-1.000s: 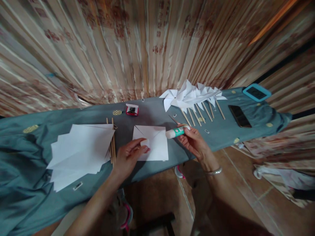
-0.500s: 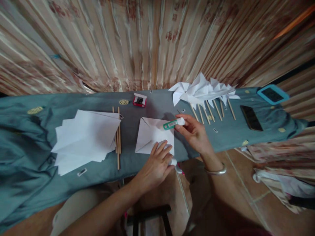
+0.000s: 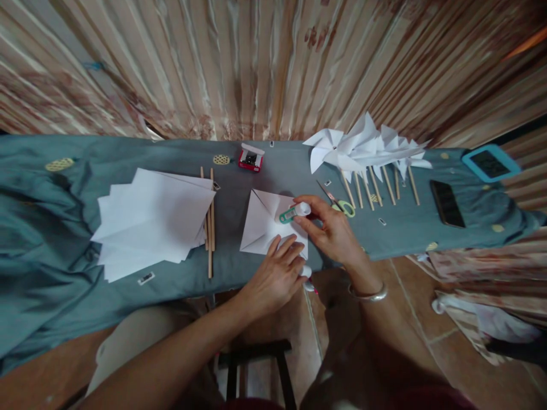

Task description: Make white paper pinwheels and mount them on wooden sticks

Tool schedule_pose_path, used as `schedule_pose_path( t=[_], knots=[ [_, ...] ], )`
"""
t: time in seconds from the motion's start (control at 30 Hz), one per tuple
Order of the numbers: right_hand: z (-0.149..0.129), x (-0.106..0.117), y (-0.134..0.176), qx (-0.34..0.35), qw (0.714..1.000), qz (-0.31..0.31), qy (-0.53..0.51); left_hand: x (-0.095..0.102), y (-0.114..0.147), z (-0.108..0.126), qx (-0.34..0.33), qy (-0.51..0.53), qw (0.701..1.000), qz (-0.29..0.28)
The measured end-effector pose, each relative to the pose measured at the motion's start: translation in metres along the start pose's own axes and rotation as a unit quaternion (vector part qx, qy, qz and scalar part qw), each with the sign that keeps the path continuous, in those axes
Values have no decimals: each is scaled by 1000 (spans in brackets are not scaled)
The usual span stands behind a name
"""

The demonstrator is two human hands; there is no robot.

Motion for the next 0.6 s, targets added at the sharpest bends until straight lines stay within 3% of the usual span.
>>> schedule_pose_path(
  t=[0.33, 0.6],
  knots=[
    [-8, -7, -1, 38, 996, 9, 81, 0, 0, 1, -6, -15, 1000, 5],
    [-19, -18, 1, 128, 965, 9, 227, 0, 0, 1, -4, -32, 999, 2]
  ],
)
Point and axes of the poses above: each hand's wrist, its own y-axis away from the middle knuckle, its own x-axis out of the back of the hand, z = x × y, the point moved 5 cm from there along -y, towards the middle knuckle, and after that the axes turned 14 degrees about -y, right-handed, at the moved point
